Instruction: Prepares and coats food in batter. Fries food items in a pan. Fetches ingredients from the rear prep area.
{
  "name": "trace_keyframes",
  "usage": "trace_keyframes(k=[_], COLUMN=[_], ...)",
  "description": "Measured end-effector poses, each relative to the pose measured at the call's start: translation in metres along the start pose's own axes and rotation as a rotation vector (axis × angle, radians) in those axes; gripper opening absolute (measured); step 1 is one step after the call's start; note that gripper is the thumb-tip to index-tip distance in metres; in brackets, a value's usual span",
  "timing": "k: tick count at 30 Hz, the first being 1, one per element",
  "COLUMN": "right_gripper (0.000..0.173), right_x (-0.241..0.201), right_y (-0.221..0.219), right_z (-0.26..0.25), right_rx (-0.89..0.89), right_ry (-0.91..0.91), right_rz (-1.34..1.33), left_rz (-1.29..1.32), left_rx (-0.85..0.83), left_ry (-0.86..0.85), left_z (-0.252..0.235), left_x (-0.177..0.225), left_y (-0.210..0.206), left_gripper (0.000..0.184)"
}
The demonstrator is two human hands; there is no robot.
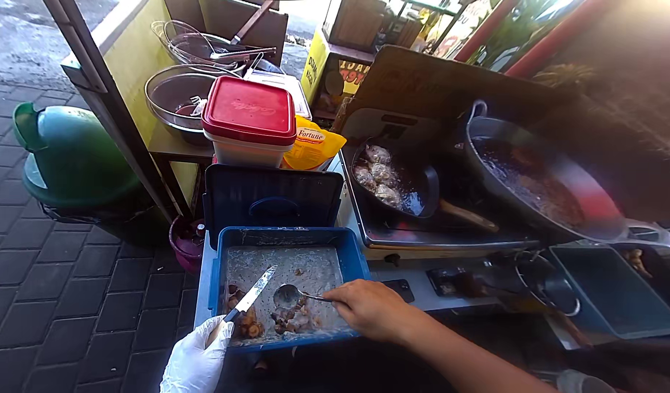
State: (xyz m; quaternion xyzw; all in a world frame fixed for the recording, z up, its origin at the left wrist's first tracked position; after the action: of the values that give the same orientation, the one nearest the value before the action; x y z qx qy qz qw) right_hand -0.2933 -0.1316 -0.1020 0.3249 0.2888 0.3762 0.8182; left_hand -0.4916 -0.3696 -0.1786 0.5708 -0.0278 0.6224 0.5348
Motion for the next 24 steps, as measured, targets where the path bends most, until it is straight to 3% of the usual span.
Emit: trace_keyframes(k=[8, 13, 19, 24], right_gripper=[0.028, 0.023, 0.036, 0.032], right_x=[-0.041, -0.042, 0.004, 0.033], right_y=[-0.052, -0.045, -0.018, -0.031], right_z=[-0.025, -0.02, -0.011, -0.002], right_rx=[-0.134, -0.226, -0.177, -0.124], right_ry=[-0.034, 0.077, 0.064, 0.015], right_rz=[0.292, 0.301, -0.078, -0.532], left_rz=[-0.023, -0.01, 0.008, 0.092], left_rx=[-0.001, 0.003, 0.006, 0.066], left_ry=[0.0, -0.012, -0.043, 0.0], left_z=[-0.001, 0.002, 0.014, 0.022], left_x=[0.002, -0.001, 0.001, 0.017], left_y=[0.0, -0.001, 0.0, 0.0], left_gripper=[0.033, 0.035, 0.041, 0.033])
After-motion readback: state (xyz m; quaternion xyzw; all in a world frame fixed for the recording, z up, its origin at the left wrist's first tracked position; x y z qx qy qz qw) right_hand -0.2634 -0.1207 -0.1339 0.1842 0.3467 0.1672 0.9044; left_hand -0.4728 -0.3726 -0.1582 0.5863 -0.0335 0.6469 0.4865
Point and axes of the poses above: each hand's wrist, its own z-axis away from the middle knuckle, its own y-axis out of the back of the hand, x = y × z, the point moved 10 cm from there along -z, towards the middle knuckle, and after that the axes turned 1 degree about y, right-handed, at the moved point
